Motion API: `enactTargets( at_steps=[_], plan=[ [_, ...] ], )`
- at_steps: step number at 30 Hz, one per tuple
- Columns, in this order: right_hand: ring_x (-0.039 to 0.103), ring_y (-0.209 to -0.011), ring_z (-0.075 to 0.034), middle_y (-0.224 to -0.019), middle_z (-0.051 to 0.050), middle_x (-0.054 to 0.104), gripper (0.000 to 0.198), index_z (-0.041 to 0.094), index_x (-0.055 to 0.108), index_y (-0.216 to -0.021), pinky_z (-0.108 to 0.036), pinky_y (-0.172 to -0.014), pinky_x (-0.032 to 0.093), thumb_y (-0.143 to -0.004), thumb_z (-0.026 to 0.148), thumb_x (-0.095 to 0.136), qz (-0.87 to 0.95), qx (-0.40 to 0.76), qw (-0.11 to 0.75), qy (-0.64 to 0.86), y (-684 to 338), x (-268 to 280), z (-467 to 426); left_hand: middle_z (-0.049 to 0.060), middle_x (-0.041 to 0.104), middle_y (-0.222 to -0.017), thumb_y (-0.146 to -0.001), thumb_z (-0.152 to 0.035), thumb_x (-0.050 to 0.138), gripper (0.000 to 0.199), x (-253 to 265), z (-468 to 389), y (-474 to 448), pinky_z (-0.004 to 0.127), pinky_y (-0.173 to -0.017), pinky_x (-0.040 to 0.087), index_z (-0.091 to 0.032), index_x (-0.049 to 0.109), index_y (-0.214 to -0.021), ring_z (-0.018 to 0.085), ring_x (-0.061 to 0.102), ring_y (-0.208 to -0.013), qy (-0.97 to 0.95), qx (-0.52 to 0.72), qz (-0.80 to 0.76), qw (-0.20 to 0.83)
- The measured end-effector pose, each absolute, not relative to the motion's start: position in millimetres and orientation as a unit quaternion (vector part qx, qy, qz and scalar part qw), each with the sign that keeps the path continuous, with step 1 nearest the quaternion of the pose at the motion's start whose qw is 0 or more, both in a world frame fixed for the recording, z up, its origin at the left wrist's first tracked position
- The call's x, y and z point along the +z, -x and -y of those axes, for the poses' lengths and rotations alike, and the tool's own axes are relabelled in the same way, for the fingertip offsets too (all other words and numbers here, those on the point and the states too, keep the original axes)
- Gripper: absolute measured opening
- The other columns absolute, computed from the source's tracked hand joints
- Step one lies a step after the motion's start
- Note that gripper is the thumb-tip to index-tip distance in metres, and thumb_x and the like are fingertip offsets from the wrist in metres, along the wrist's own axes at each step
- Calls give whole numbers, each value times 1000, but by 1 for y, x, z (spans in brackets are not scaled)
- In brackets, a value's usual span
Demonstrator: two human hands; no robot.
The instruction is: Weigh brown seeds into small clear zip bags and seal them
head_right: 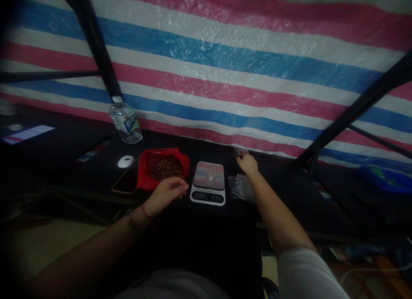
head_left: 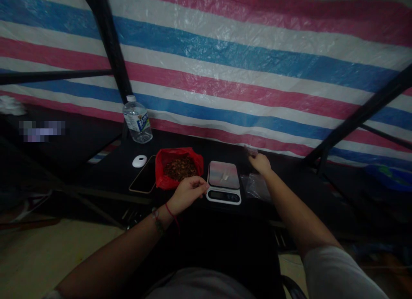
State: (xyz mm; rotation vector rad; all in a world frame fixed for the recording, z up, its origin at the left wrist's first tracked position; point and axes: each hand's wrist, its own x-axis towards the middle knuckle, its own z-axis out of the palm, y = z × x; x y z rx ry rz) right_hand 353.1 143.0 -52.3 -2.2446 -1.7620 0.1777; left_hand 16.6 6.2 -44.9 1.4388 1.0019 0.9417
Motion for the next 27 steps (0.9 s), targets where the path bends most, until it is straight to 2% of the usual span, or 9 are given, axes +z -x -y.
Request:
enactTargets(
  at_steps=[4,6,10,13,18,22,25,27],
  plan=[
    [66,-75,-19,-84,-8,70,41,15,65,-99,-30,-70,50,-77,49,53,542,274,455,651,-334,-31,-114,0,60,-66,-74,-42,63,27,-43,-6,-17,19,-48,35,-15,62,-74,8,49,-53,-588,424,-430,539],
    [63,-69,-15,-87,-3,68,40,20,61,-102,-29,-65,50,-73,48,61,519,372,546,541,-315,-21,-87,0,61,-72,-75,-43,63,30,-41,-4,-18,19,-46,34,-15,63,-86,8,49,-53,-564,445,-434,544],
    [61,-67,-15,-81,-1,67,34,21,64,-91,-26,-62,48,-70,46,71,532,498,516,450,-276,-9,-33,4,65,-90,-79,-47,60,39,-37,5,-19,20,-46,34,-16,60,-103,6,51,-51,-540,464,-382,589],
    [57,-63,-14,-72,0,64,32,19,68,-83,-25,-59,44,-70,48,73,560,510,472,451,-257,-9,-10,4,65,-84,-82,-52,56,43,-35,15,-19,19,-44,30,-16,58,-105,5,50,-47,-542,456,-322,629],
    [49,-56,-11,-63,2,56,37,17,64,-72,-22,-52,37,-74,54,68,608,543,374,442,-241,-13,6,1,61,-64,-78,-54,62,40,-28,28,-21,19,-41,31,-14,58,-75,6,49,-42,-582,367,-316,653],
    [44,-51,-11,-59,3,51,41,19,59,-71,-22,-48,34,-74,59,64,571,545,398,467,-237,-16,10,2,63,-64,-78,-55,62,42,-23,29,-21,18,-41,33,-14,59,-70,6,50,-42,-603,344,-315,648],
    [47,-57,-12,-65,2,53,37,21,59,-81,-23,-53,37,-77,58,61,582,466,447,495,-237,-17,11,1,62,-63,-77,-54,64,41,-21,29,-21,18,-40,34,-14,57,-68,6,49,-41,-596,347,-315,652],
    [47,-60,-12,-67,3,52,33,21,56,-80,-24,-56,37,-79,54,61,609,398,470,500,-238,-15,16,0,61,-61,-78,-53,63,41,-21,29,-23,18,-40,35,-15,54,-67,5,48,-40,-583,360,-319,655]
  ],
)
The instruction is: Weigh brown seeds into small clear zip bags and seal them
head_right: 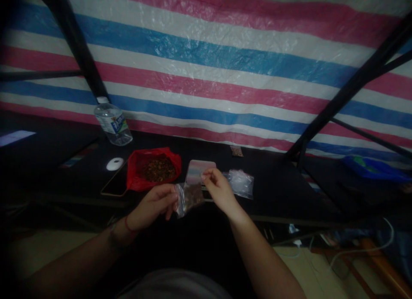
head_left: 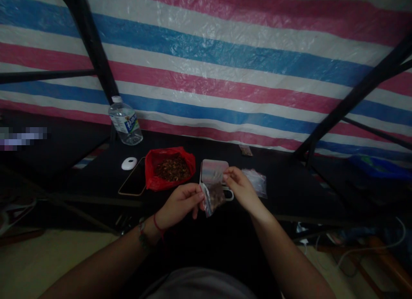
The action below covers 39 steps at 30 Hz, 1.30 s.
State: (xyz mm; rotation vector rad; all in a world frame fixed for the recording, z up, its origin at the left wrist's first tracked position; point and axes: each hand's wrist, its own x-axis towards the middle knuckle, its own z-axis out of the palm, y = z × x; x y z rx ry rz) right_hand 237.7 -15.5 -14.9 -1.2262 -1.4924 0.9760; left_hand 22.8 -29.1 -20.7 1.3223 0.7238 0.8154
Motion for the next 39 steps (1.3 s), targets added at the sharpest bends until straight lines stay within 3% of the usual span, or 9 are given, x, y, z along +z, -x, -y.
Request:
enactTargets(
  at_steps=[4,9,16,20,28,31,35,37,39],
  plan=[
    [40,-54,-10,-58,4,44,36,19,50,-65,-23,-51,30,-84,48,59,692,395,373,475,-231,-6,36,-2,56,-57,-79,-55,61,42,-24,32,-29,17,-39,37,-16,51,-69,6,48,-41,-576,365,-342,647],
    [44,-52,-9,-58,5,51,31,18,53,-61,-21,-48,29,-74,38,72,732,419,268,466,-211,-5,53,-1,55,-62,-80,-53,60,40,-31,37,-34,17,-40,39,-14,54,-70,6,49,-45,-615,343,-346,620],
    [51,-59,-10,-66,1,60,25,16,64,-71,-21,-55,36,-89,30,53,756,466,228,400,-220,-11,44,-1,56,-61,-85,-49,54,36,-31,39,-32,18,-43,43,-15,54,-74,8,52,-47,-644,323,-336,607],
    [47,-57,-9,-60,3,52,24,16,59,-65,-20,-55,34,-87,24,51,771,466,227,370,-226,-12,38,-1,57,-59,-86,-40,50,28,-29,39,-32,17,-42,41,-15,54,-74,7,52,-45,-683,294,-363,562],
    [39,-49,-8,-51,6,40,22,18,42,-52,-22,-51,26,-70,5,48,799,241,278,476,-229,-13,29,-4,53,-49,-78,-33,51,21,-33,38,-35,17,-40,36,-17,53,-64,8,51,-40,-673,266,-469,507],
    [48,-60,-11,-62,3,51,19,18,45,-57,-21,-56,34,-64,1,49,814,207,304,449,-227,-15,29,-2,57,-53,-78,-36,52,24,-36,35,-36,17,-41,38,-16,56,-65,9,53,-42,-665,257,-474,517],
    [59,-102,-17,-111,-6,62,26,19,62,-76,-27,-84,45,-71,-2,47,851,215,292,380,-224,-18,33,-1,59,-54,-80,-40,52,28,-39,32,-35,18,-41,37,-16,57,-65,9,52,-41,-666,236,-476,523],
    [60,-104,-17,-113,-6,65,28,20,66,-79,-28,-89,45,-77,0,48,861,213,263,380,-223,-19,34,0,60,-55,-81,-40,51,29,-39,31,-34,19,-43,38,-16,58,-67,10,54,-44,-680,229,-476,509],
    [64,-92,-16,-99,-5,70,25,20,69,-81,-27,-83,46,-80,3,51,865,206,227,398,-222,-21,35,0,61,-57,-83,-39,50,29,-38,32,-33,20,-45,40,-16,59,-68,11,57,-48,-698,224,-473,488]
  ],
)
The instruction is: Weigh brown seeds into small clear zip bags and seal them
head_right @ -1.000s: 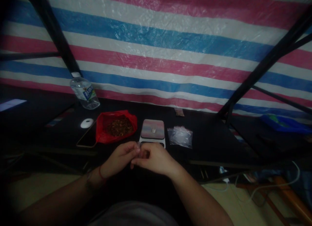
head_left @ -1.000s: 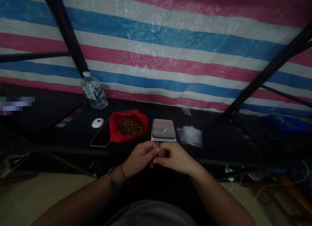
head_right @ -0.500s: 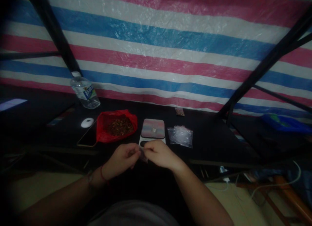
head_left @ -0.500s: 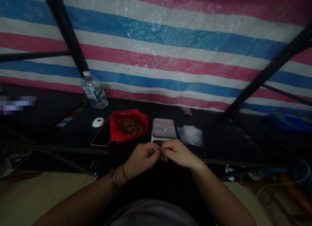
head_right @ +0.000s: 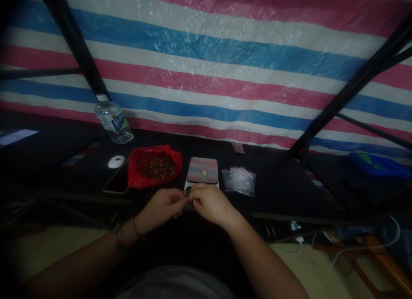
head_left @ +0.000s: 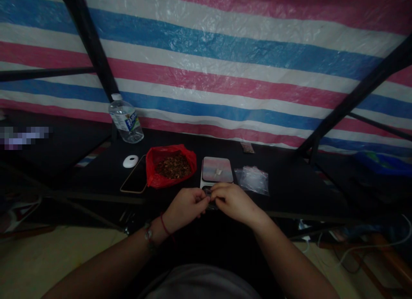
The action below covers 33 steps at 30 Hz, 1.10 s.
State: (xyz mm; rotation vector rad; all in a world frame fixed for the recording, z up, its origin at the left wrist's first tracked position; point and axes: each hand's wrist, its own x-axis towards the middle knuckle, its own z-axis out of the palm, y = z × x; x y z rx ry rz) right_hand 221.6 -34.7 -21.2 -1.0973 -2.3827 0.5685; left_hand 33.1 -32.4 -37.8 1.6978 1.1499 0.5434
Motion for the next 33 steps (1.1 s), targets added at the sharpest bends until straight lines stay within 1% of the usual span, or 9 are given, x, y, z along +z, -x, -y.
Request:
enactTargets(
  at_steps=[2,5,8,11,12,16,22,27,33],
  plan=[
    [65,-80,-16,-86,-4,71,20,20,71,-83,-26,-75,46,-81,7,55,863,204,197,418,-220,-22,35,0,61,-57,-85,-38,49,29,-36,35,-33,21,-47,40,-16,60,-69,12,58,-51,-726,216,-460,463],
    [64,-73,-15,-80,-2,71,18,20,73,-83,-24,-68,45,-80,9,59,850,232,193,431,-218,-21,35,1,62,-62,-87,-35,48,29,-33,38,-33,24,-56,44,-17,60,-68,13,58,-58,-786,233,-427,383],
    [61,-67,-13,-76,0,69,19,19,73,-83,-22,-63,43,-79,7,59,827,279,224,433,-220,-17,34,7,67,-93,-80,-36,62,21,-31,36,-28,33,-81,48,-17,64,-88,20,62,-89,-816,326,-394,270],
    [59,-66,-13,-78,0,69,23,21,74,-98,-22,-61,43,-79,12,64,807,321,254,426,-227,-12,33,13,59,-124,-66,-38,77,58,-28,25,-17,40,-100,42,-17,57,-117,27,54,-115,-823,353,-353,271],
    [59,-67,-13,-80,0,69,28,22,72,-105,-22,-61,43,-78,15,67,801,333,262,423,-231,-12,32,12,60,-123,-66,-38,77,61,-27,20,-12,39,-98,43,-18,57,-119,26,56,-112,-825,327,-338,311],
    [58,-66,-14,-82,-1,68,41,24,69,-116,-24,-60,45,-75,22,74,783,373,279,413,-243,-11,31,4,68,-95,-71,-36,74,39,-26,3,2,30,-77,50,-16,63,-104,18,63,-85,-773,236,-311,500],
    [56,-66,-13,-79,-2,64,32,24,70,-111,-24,-61,44,-79,23,69,789,296,336,421,-245,-4,32,3,67,-87,-67,-34,76,39,-27,1,2,27,-72,51,-15,62,-98,15,63,-79,-644,314,-336,611],
    [55,-67,-14,-77,-3,61,23,21,71,-105,-24,-60,43,-86,24,60,760,219,412,452,-250,0,30,5,70,-100,-69,-41,75,44,1,-11,28,32,-82,53,-17,63,-104,19,65,-89,-643,406,-432,486],
    [60,-73,-15,-83,-4,67,21,21,71,-96,-28,-69,47,-85,16,53,781,213,387,442,-255,-2,29,7,71,-101,-69,-53,71,57,28,-52,78,36,-84,53,-16,61,-112,23,66,-91,-703,390,-530,267]
  ],
)
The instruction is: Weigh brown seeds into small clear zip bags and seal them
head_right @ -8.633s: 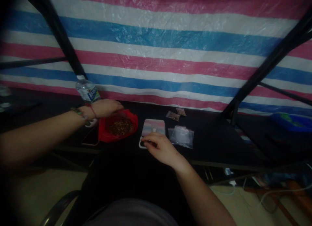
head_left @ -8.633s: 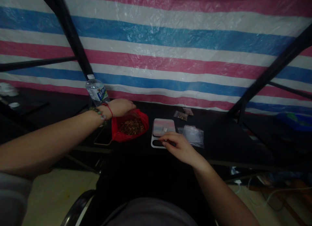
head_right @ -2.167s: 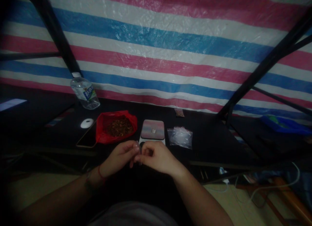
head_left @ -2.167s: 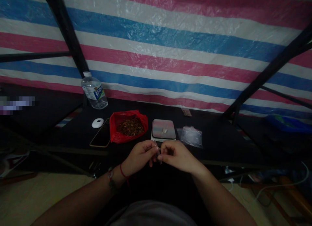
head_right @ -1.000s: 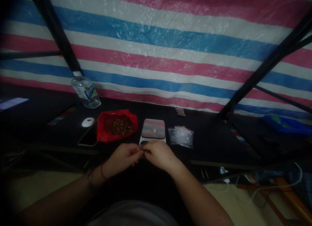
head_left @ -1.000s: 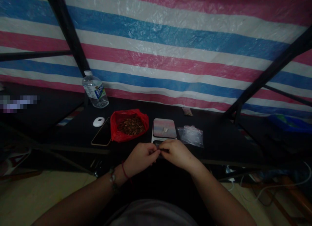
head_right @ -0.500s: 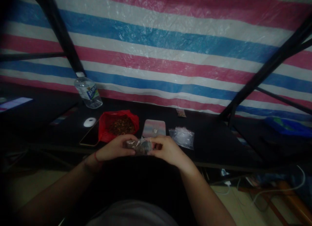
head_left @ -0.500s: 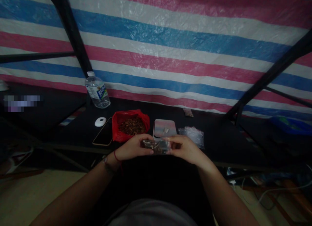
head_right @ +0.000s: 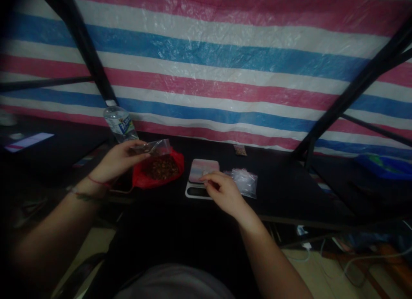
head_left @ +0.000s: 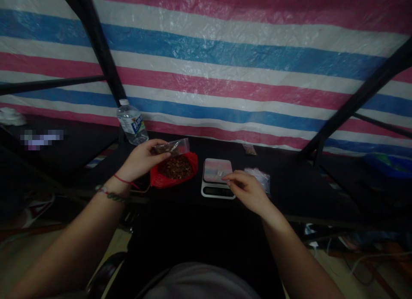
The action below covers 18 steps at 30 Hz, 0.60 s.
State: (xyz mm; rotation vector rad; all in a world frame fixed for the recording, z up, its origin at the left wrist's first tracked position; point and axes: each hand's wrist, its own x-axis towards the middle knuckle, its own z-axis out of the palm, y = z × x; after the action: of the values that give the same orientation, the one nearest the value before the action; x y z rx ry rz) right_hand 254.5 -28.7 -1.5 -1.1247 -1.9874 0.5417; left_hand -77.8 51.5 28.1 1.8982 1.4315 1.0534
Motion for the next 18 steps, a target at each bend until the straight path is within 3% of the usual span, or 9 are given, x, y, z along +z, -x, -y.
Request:
enactTargets(
  at_steps=[9,13,18],
  plan=[
    [63,-78,-16,-85,-4,69,23,20,71,-94,-29,-74,48,-83,12,52,793,207,373,436,-255,3,33,6,72,-92,-76,-46,57,40,31,-89,105,28,-74,47,-20,67,-104,23,66,-83,-819,121,-554,92],
    [63,-77,-16,-85,-4,69,23,20,71,-94,-28,-73,48,-84,13,52,796,206,372,430,-255,3,33,8,71,-97,-79,-41,51,38,43,-93,99,28,-77,45,-19,67,-105,23,65,-86,-834,73,-546,18],
    [63,-75,-15,-83,-4,69,22,20,71,-94,-28,-70,48,-84,13,52,795,210,372,430,-254,3,34,9,72,-98,-79,-42,52,35,54,-99,87,27,-78,44,-20,70,-99,22,65,-86,-840,49,-540,12]
  ],
)
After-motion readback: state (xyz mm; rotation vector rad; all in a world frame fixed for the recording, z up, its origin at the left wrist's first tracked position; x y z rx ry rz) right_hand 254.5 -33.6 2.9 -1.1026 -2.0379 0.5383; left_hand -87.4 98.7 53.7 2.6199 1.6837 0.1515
